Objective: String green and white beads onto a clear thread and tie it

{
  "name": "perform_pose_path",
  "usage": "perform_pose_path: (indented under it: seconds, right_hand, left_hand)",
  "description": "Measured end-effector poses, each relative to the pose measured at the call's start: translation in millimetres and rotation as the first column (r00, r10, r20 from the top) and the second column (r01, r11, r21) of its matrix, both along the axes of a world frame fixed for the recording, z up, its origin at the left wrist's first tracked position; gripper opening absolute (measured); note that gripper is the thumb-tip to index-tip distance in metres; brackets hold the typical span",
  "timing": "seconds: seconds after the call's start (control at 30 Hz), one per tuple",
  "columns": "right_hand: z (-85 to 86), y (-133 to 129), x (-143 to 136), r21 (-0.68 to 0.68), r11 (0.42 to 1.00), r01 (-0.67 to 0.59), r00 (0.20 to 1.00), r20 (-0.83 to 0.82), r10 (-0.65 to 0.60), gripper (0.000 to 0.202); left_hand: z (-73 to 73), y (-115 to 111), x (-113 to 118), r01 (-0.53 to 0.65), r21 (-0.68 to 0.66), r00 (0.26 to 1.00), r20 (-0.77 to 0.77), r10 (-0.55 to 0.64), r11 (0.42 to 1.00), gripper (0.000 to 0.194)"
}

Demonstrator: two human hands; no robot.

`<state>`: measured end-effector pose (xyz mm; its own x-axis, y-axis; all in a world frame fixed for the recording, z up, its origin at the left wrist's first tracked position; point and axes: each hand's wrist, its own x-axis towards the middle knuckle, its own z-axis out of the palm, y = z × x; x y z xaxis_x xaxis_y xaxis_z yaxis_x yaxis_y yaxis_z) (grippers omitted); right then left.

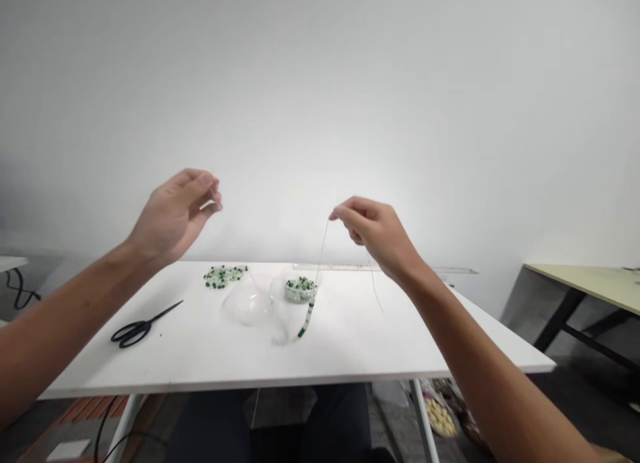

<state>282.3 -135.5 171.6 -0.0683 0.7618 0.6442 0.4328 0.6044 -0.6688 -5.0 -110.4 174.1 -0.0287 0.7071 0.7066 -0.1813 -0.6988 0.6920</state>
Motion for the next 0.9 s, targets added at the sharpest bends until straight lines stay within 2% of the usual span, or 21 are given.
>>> perform_pose_path:
  seconds: [0.13,0.27,0.33,0.4,0.5,0.53,0.6,0.67,0.73,0.83,0.9]
  right_hand:
    - [10.3,4.9,-1.4,0.06,0.998,-0.032,0.997,-0.065,0.036,0.018]
    - [32.3,3.3,-0.8,0.134,0.978,-0.161,0.982,-0.081,0.172,0.014]
    - [45.1,1.7,0.5,0.175,0.972,-0.154,0.984,-0.061,0.167,0.016]
    - [57.4,0.9,1.7,0.221,0.961,-0.166,0.984,-0.024,0.176,0.029]
    - [74.7,1.5,1.2,0.24,0.954,-0.177,0.983,0.005,0.181,0.063]
    - [80.3,1.7,0.0,0.246,0.953,-0.179,0.983,0.009,0.183,0.065]
    - [91.0,1.4,-4.1,0.258,0.948,-0.184,0.982,0.012,0.188,0.052]
    - [100.5,-0.5,-10.2,0.262,0.947,-0.186,0.981,-0.012,0.196,0.021]
    - [107.5,-3.5,-17.6,0.226,0.962,-0.153,0.982,-0.079,0.174,0.006]
    - [113.9,-5.7,-27.9,0.151,0.985,-0.087,0.977,-0.179,0.113,0.004]
    - [120.9,-2.6,-30.9,0.125,0.991,-0.036,0.979,-0.193,0.06,0.017]
  left_hand:
    - [-3.2,3.7,-5.7,-0.09,-0.016,0.996,-0.005,0.089,0.996,0.01]
    - [-2.9,2.3,-7.3,-0.142,-0.001,0.99,-0.006,0.142,0.99,0.012]
    - [-2.7,0.3,-5.4,-0.172,-0.021,0.985,-0.008,0.172,0.985,0.012]
    - [-4.3,-1.7,-1.7,-0.142,-0.02,0.99,-0.007,0.142,0.99,0.008]
    - [-12.0,-4.4,6.8,-0.016,0.003,1.0,-0.019,0.016,1.0,0.006]
    - [-16.1,-5.3,10.2,0.013,-0.007,1.0,-0.028,-0.013,1.0,0.007]
    - [-26.0,-7.5,17.2,0.042,-0.053,0.998,-0.046,-0.045,0.998,0.01]
    - [-37.4,-10.0,23.7,0.085,-0.091,0.994,-0.061,-0.091,0.992,0.011]
    - [-49.5,-12.4,29.1,0.136,-0.138,0.985,-0.09,-0.149,0.981,0.011]
    - [-67.4,-14.6,34.8,0.17,-0.199,0.975,-0.105,-0.194,0.965,0.013]
    - [-78.5,-14.5,37.0,0.183,-0.227,0.972,-0.103,-0.211,0.956,0.013]
